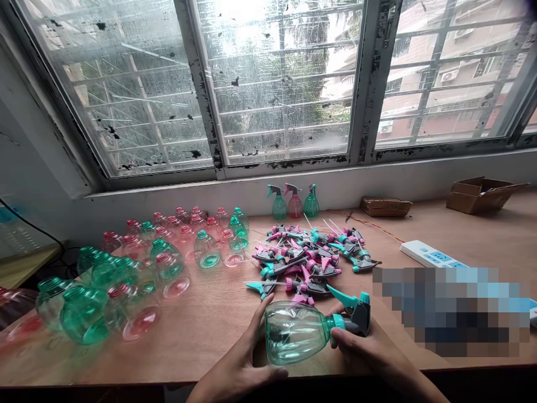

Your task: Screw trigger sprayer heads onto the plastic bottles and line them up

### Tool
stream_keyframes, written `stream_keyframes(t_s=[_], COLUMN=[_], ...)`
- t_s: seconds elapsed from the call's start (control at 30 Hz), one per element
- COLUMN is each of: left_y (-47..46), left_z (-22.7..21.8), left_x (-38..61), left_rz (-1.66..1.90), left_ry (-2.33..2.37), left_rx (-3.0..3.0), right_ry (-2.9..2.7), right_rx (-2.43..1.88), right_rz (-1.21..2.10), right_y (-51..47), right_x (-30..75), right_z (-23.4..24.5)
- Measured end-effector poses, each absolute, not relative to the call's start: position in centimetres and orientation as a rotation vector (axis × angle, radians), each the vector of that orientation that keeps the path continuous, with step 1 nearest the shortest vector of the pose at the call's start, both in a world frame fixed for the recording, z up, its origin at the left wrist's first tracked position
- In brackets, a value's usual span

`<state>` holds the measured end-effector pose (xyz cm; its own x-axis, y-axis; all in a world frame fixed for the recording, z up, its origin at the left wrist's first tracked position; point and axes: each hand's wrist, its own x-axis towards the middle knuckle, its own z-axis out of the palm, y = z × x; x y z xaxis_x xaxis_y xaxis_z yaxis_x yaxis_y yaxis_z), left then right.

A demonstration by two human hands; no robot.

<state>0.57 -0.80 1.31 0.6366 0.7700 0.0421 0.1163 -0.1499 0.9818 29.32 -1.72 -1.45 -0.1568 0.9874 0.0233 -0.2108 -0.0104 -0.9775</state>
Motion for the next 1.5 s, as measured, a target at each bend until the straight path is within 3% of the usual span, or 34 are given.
stream_keyframes(t_s=[1.5], left_y=[-0.52], left_z=[0.69], left_x=[0.04], left_rz=[0.715], left_ry=[0.727], left_rx=[1.557], right_ry=[-1.13], right_rx=[-0.989], right_rz=[1.461], right_y=[-1.82], right_x=[29.35], right_z=[-1.64])
